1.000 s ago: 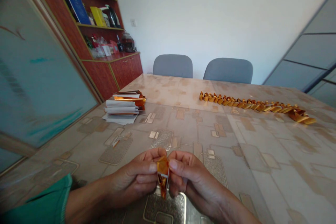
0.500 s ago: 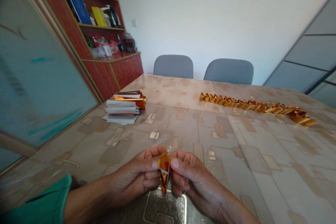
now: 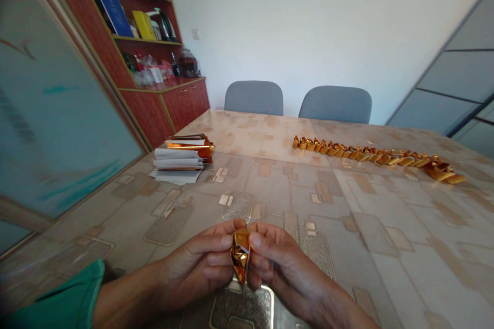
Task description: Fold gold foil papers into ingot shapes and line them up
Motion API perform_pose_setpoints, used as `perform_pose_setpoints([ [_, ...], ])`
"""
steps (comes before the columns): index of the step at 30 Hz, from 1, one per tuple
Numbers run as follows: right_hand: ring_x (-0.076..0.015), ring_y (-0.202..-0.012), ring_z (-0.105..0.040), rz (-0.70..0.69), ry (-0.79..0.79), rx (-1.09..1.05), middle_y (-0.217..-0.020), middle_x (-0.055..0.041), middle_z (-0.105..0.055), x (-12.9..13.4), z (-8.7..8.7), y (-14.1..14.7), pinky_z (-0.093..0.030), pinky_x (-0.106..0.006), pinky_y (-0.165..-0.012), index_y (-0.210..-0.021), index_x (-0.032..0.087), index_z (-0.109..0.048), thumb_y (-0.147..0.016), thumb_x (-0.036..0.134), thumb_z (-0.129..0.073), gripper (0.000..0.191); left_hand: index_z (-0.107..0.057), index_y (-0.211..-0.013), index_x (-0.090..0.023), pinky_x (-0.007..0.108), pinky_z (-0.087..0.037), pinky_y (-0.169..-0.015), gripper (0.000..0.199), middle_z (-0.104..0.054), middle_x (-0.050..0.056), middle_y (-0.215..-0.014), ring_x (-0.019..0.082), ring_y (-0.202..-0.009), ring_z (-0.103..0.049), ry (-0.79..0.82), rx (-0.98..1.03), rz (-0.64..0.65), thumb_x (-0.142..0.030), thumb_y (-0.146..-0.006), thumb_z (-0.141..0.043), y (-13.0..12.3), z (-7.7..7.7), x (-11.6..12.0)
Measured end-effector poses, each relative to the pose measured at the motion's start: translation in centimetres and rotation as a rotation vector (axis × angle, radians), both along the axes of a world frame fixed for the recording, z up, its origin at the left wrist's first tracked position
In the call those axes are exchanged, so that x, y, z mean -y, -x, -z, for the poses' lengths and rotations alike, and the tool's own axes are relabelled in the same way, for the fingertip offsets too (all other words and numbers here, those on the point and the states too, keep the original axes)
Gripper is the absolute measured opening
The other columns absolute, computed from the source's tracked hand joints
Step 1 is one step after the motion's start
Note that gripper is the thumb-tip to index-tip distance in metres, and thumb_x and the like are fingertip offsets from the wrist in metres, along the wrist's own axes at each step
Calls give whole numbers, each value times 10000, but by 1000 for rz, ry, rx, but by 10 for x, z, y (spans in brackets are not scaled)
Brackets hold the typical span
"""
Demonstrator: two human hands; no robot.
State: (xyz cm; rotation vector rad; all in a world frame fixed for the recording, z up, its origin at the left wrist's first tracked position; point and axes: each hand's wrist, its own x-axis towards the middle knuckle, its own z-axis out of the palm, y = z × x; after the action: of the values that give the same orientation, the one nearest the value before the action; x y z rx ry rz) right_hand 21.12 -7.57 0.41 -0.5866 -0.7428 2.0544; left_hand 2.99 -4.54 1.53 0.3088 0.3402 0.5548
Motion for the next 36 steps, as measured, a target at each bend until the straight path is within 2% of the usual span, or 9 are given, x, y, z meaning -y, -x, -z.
perform_pose_setpoints([
  [4, -78, -512, -289, 17, 4, -3, -567, 77, -386, -1, 1, 0, -366, -178, -515, -747, 165, -600, -903, 351, -732, 277, -666, -1032, -179, 121, -270, -465, 342, -545, -48, -725, -2, -484, -361, -33, -18, -38, -106, -744, -833, 0, 3, 0],
  [9, -81, -516, -292, 35, 27, 24, -563, 77, -381, -2, 5, 0, -375, -180, -520, -739, 163, -615, -898, 347, -738, 273, -625, -1004, -180, 155, -279, -474, 416, -607, -6, -818, 49, -582, -504, -268, -165, -127, -209, -684, -890, -4, 4, 2],
  [12, -77, -507, -280, 31, 35, 53, -560, 82, -381, -2, 8, 1, -382, -183, -515, -796, 156, -654, -886, 377, -749, 257, -599, -966, -182, 167, -232, -443, 416, -609, -18, -792, 33, -516, -446, -354, -303, -170, -260, -679, -890, -7, 3, 4],
  [15, -77, -502, -293, 30, 36, 63, -552, 84, -383, -1, 8, 2, -399, -188, -522, -780, 161, -653, -871, 399, -760, 276, -591, -942, -177, 170, -230, -438, 390, -593, -36, -741, 25, -486, -411, -363, -352, -191, -276, -695, -876, -7, 2, 5],
  [22, -79, -472, -333, 52, -16, 103, -499, 77, -410, 1, 4, 1, -415, -197, -522, -711, 164, -638, -885, 445, -726, 342, -603, -983, -186, 171, -310, -472, 424, -625, -25, -764, 47, -532, -496, -360, -284, -135, -279, -686, -891, -2, 1, 3],
  [26, -76, -469, -329, 31, -29, 107, -496, 76, -388, 0, 3, 1, -385, -190, -501, -599, 179, -547, -880, 453, -724, 430, -609, -965, -181, 166, -309, -450, 431, -635, -25, -758, 49, -532, -501, -374, -323, -149, -276, -667, -904, -2, 2, 1],
  [31, -80, -468, -276, -4, -10, 61, -480, 96, -329, 0, 5, 1, -342, -185, -471, -617, 184, -535, -883, 420, -725, 404, -606, -909, -175, 157, -293, -428, 405, -619, -33, -721, 46, -525, -485, -374, -321, -133, -266, -657, -909, -5, 1, 2],
  [36, -85, -486, -316, 7, 9, 100, -501, 78, -357, 0, 7, 2, -352, -195, -492, -598, 183, -533, -863, 432, -742, 420, -609, -916, -170, 153, -300, -418, 425, -625, -24, -727, 44, -509, -475, -389, -345, -157, -318, -654, -908, -5, -1, 3],
])
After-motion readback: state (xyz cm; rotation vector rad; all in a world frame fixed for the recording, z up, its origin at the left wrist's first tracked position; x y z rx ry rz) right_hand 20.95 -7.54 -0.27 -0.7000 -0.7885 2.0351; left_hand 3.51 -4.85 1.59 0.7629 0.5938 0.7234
